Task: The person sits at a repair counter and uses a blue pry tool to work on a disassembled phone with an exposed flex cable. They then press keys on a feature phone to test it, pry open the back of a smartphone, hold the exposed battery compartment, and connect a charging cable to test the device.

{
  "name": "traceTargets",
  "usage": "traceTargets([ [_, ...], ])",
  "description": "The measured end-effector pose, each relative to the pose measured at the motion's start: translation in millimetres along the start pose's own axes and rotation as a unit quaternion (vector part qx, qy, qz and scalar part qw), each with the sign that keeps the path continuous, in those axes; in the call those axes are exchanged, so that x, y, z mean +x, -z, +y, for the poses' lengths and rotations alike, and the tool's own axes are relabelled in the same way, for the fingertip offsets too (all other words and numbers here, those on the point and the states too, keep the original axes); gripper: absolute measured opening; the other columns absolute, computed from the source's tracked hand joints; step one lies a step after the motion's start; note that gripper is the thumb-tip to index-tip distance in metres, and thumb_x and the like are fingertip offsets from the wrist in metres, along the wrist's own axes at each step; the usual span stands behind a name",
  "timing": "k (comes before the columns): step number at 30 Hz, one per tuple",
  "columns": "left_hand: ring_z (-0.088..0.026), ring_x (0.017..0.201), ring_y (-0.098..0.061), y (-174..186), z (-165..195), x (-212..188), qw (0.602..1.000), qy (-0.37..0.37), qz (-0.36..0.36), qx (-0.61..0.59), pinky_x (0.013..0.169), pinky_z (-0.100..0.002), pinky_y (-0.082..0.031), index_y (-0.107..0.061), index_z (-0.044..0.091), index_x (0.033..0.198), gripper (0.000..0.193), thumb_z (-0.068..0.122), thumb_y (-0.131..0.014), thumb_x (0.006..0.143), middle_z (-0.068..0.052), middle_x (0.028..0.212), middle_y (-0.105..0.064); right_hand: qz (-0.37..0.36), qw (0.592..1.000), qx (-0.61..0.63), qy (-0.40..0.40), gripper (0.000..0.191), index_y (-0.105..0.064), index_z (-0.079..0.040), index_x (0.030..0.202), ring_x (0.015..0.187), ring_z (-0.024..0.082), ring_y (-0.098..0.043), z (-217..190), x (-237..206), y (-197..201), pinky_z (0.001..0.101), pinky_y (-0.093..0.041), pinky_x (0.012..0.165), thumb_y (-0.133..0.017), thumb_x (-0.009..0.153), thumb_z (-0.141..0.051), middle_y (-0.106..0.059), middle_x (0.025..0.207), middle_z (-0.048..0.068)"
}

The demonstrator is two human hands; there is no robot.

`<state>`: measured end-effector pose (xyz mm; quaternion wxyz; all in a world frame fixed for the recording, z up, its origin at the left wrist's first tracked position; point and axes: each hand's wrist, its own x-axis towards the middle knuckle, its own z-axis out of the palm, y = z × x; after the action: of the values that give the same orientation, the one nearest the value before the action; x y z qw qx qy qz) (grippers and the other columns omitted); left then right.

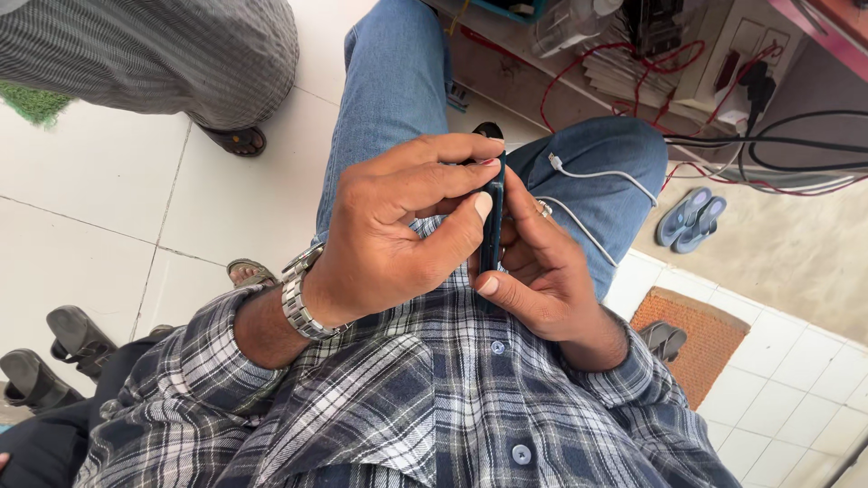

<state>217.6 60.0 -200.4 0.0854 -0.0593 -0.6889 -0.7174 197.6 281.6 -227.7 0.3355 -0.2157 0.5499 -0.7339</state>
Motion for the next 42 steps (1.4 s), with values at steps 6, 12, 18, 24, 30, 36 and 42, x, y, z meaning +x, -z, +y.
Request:
traceTargets([
  [6, -0.018, 0.105, -0.078, -3, -5, 3, 0.997, -0.053, -0.011, 0.063, 0.088, -0.024, -0.066, -0.071, -0.006, 0.120, 0.019, -0.003, -0.068, 0.102, -0.018, 0.126, -0.071, 0.000, 0.998, -0.044, 0.033, 0.094, -0.009, 0.004, 0.167, 0.151, 0.022, -0.042, 11, -7, 11, 0.0328, -0.043, 0.120, -0.073, 0.099, -0.001, -0.021, 0.173, 0.015],
  [12, -0.018, 0.102, -0.077, -8, -3, 3, 0.994, -0.074, -0.028, 0.079, 0.086, -0.023, -0.065, -0.070, -0.006, 0.120, 0.020, -0.004, -0.068, 0.101, -0.019, 0.129, -0.070, -0.014, 0.995, -0.069, 0.074, 0.095, -0.008, 0.003, 0.168, 0.159, 0.022, -0.029, 16, -9, 14, 0.0371, -0.031, 0.132, -0.073, 0.099, -0.001, -0.016, 0.172, 0.014],
  [18, -0.016, 0.103, -0.077, -7, -6, 2, 0.997, -0.049, -0.063, 0.023, 0.088, -0.023, -0.065, -0.071, -0.006, 0.120, 0.019, -0.004, -0.068, 0.101, -0.020, 0.131, -0.069, -0.017, 0.989, -0.115, 0.096, 0.094, -0.009, 0.003, 0.168, 0.160, 0.024, -0.028, 23, -13, 20, 0.0384, -0.030, 0.133, -0.073, 0.098, -0.003, -0.017, 0.174, 0.017],
  [24, -0.018, 0.104, -0.076, -7, -17, 2, 0.996, -0.029, -0.081, -0.016, 0.088, -0.025, -0.064, -0.072, -0.006, 0.116, 0.018, -0.005, -0.067, 0.099, -0.020, 0.130, -0.068, -0.008, 0.977, -0.184, 0.111, 0.095, -0.012, 0.003, 0.166, 0.156, 0.025, -0.034, 31, -17, 27, 0.0373, -0.035, 0.130, -0.077, 0.097, -0.008, -0.023, 0.171, 0.018],
  [30, -0.028, 0.132, -0.066, -6, -16, 4, 0.986, 0.055, -0.116, -0.102, 0.113, -0.034, -0.060, -0.059, -0.007, 0.132, 0.037, -0.003, -0.063, 0.096, -0.023, 0.148, -0.053, 0.003, 0.942, -0.318, 0.110, 0.099, -0.019, 0.006, 0.162, 0.136, 0.023, -0.051, 26, -21, 38, 0.0312, -0.048, 0.108, -0.083, 0.089, -0.015, -0.043, 0.151, 0.020],
  [36, -0.025, 0.127, -0.072, 9, -18, 10, 0.958, 0.135, -0.228, -0.112, 0.106, -0.034, -0.059, -0.053, -0.008, 0.145, 0.054, -0.001, -0.064, 0.093, -0.017, 0.134, -0.063, -0.043, 0.920, -0.381, 0.085, 0.092, -0.028, 0.008, 0.157, 0.120, 0.023, -0.062, 13, -17, 51, 0.0305, -0.054, 0.098, -0.086, 0.089, -0.016, -0.051, 0.144, 0.024],
  [42, -0.022, 0.123, -0.071, 7, -34, 4, 0.934, 0.208, -0.203, -0.209, 0.105, -0.034, -0.064, -0.060, -0.009, 0.132, 0.039, -0.004, -0.061, 0.094, -0.016, 0.123, -0.065, -0.089, 0.902, -0.413, 0.090, 0.091, -0.030, 0.008, 0.157, 0.123, 0.031, -0.061, 12, -15, 49, 0.0378, -0.052, 0.101, -0.084, 0.087, -0.014, -0.052, 0.140, 0.023],
])
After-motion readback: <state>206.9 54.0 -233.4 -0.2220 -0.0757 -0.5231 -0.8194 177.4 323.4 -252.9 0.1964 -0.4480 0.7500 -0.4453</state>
